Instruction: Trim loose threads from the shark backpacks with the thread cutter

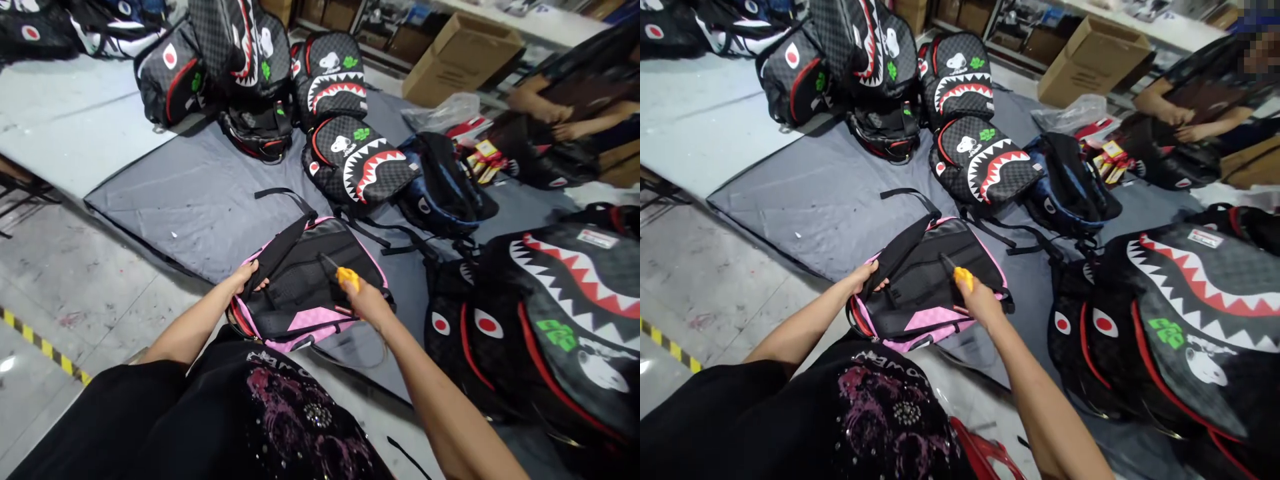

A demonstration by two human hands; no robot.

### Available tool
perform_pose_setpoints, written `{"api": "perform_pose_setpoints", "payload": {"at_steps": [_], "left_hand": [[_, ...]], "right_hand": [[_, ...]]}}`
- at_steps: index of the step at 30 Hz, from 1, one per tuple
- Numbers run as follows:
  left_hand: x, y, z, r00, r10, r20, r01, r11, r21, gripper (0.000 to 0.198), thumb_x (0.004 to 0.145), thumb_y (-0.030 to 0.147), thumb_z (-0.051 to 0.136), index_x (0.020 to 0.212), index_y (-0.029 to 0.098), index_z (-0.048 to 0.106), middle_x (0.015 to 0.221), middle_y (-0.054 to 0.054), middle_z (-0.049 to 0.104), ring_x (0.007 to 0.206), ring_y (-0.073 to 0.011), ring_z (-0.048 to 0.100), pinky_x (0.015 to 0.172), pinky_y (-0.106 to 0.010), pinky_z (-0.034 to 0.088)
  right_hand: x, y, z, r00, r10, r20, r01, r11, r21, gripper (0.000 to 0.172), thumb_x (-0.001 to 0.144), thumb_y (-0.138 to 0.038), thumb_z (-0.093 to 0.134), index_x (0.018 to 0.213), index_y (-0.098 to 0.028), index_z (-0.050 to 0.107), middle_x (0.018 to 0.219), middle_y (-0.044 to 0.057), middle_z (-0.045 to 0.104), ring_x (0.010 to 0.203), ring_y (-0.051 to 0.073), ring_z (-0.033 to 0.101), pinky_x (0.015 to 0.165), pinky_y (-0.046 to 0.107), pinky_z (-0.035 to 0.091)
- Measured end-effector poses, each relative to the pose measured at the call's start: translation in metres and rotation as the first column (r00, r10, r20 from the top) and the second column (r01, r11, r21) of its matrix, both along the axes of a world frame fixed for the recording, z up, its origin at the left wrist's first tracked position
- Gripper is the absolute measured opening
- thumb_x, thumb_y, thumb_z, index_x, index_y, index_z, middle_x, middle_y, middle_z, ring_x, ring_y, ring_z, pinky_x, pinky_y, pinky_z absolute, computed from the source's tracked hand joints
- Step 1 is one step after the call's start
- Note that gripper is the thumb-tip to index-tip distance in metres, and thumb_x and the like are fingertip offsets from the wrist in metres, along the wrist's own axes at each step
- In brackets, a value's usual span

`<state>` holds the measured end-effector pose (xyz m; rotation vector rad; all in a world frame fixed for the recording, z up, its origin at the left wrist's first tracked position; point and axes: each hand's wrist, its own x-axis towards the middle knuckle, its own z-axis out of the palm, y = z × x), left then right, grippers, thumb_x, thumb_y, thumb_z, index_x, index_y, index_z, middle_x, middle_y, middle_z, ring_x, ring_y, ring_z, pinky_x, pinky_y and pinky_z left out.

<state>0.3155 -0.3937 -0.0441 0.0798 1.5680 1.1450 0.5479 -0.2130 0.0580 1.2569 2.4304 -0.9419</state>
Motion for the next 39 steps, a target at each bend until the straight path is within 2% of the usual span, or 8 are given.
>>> {"api": "perform_pose_setpoints", "payload": {"at_steps": [8, 14, 17, 21, 25, 28, 33, 39], "left_hand": [[0.022, 0.004, 0.003, 0.946, -0.137, -0.294, 0.103, 0.986, -0.127, 0.045, 0.102, 0.034, 0.031, 0.14, 0.016, 0.044, 0.102, -0.014, 0.069, 0.087, -0.0211, 0.066, 0.084, -0.04, 0.053], [0.068, -0.004, 0.006, 0.14, -0.551, -0.823, 0.421, 0.785, -0.454, 0.054, 0.094, 0.031, 0.051, 0.147, 0.034, 0.041, 0.147, -0.016, 0.04, 0.125, -0.0365, 0.044, 0.1, -0.054, 0.036], [0.076, -0.004, 0.014, 0.053, -0.583, -0.81, 0.436, 0.743, -0.507, 0.05, 0.095, 0.039, 0.05, 0.144, 0.031, 0.047, 0.152, -0.015, 0.035, 0.132, -0.0377, 0.036, 0.101, -0.052, 0.036], [0.101, -0.008, 0.033, 0.029, -0.485, -0.874, 0.499, 0.765, -0.408, 0.055, 0.094, 0.042, 0.051, 0.145, 0.023, 0.044, 0.155, -0.016, 0.03, 0.139, -0.0343, 0.029, 0.107, -0.048, 0.033], [0.146, -0.017, 0.037, -0.059, -0.575, -0.816, 0.731, 0.532, -0.428, 0.088, 0.078, 0.039, 0.073, 0.152, 0.017, 0.032, 0.154, -0.023, 0.031, 0.131, -0.039, 0.04, 0.101, -0.049, 0.038], [0.158, -0.017, 0.027, 0.05, -0.629, -0.775, 0.715, 0.565, -0.413, 0.074, 0.082, 0.023, 0.066, 0.15, 0.02, 0.037, 0.142, -0.022, 0.047, 0.119, -0.0373, 0.051, 0.098, -0.05, 0.039], [0.124, 0.014, 0.008, 0.866, -0.336, -0.37, 0.354, 0.935, -0.022, 0.03, 0.094, 0.035, 0.05, 0.115, 0.018, 0.065, 0.095, -0.012, 0.07, 0.078, -0.0216, 0.065, 0.073, -0.033, 0.051], [0.123, 0.042, -0.003, 0.95, -0.161, -0.267, 0.142, 0.986, -0.09, 0.038, 0.099, 0.036, 0.035, 0.12, 0.014, 0.06, 0.094, -0.016, 0.07, 0.073, -0.0222, 0.065, 0.067, -0.035, 0.052]], "right_hand": [[-0.018, -0.004, 0.036, 1.0, 0.013, 0.007, -0.012, 0.998, -0.07, 0.045, 0.097, -0.044, 0.044, 0.128, -0.014, 0.058, 0.067, 0.004, 0.066, 0.048, 0.015, 0.056, 0.051, 0.024, 0.045], [0.01, 0.013, 0.06, 0.99, -0.015, 0.138, 0.024, 0.998, -0.063, 0.045, 0.099, -0.043, 0.042, 0.129, -0.012, 0.054, 0.054, 0.0, 0.057, 0.041, 0.014, 0.052, 0.042, 0.022, 0.037], [0.031, 0.024, 0.069, 0.962, 0.081, 0.262, -0.025, 0.977, -0.212, 0.048, 0.098, -0.05, 0.041, 0.127, -0.014, 0.055, 0.058, 0.001, 0.06, 0.043, 0.015, 0.055, 0.043, 0.023, 0.039], [0.055, 0.033, 0.075, 0.883, -0.088, 0.46, 0.037, 0.992, 0.118, 0.054, 0.1, -0.053, 0.035, 0.127, -0.01, 0.053, 0.068, 0.009, 0.065, 0.047, 0.018, 0.059, 0.047, 0.026, 0.04], [0.071, 0.028, 0.076, 0.882, 0.075, 0.466, -0.001, 0.987, -0.158, 0.048, 0.099, -0.049, 0.037, 0.13, -0.016, 0.051, 0.062, 0.004, 0.063, 0.044, 0.018, 0.059, 0.045, 0.024, 0.039], [0.087, 0.025, 0.079, 0.881, -0.002, 0.473, 0.047, 0.995, -0.083, 0.046, 0.099, -0.047, 0.037, 0.129, -0.014, 0.05, 0.055, 0.0, 0.059, 0.04, 0.017, 0.055, 0.043, 0.024, 0.037], [0.121, 0.026, 0.085, 0.96, -0.034, 0.278, 0.108, 0.961, -0.255, 0.041, 0.098, -0.046, 0.038, 0.116, -0.013, 0.055, 0.052, -0.001, 0.055, 0.042, 0.017, 0.056, 0.043, 0.024, 0.041], [0.135, 0.012, 0.079, 0.98, -0.016, 0.199, 0.081, 0.943, -0.323, 0.045, 0.096, -0.05, 0.039, 0.119, -0.015, 0.054, 0.053, -0.001, 0.057, 0.044, 0.018, 0.058, 0.045, 0.025, 0.042]]}}
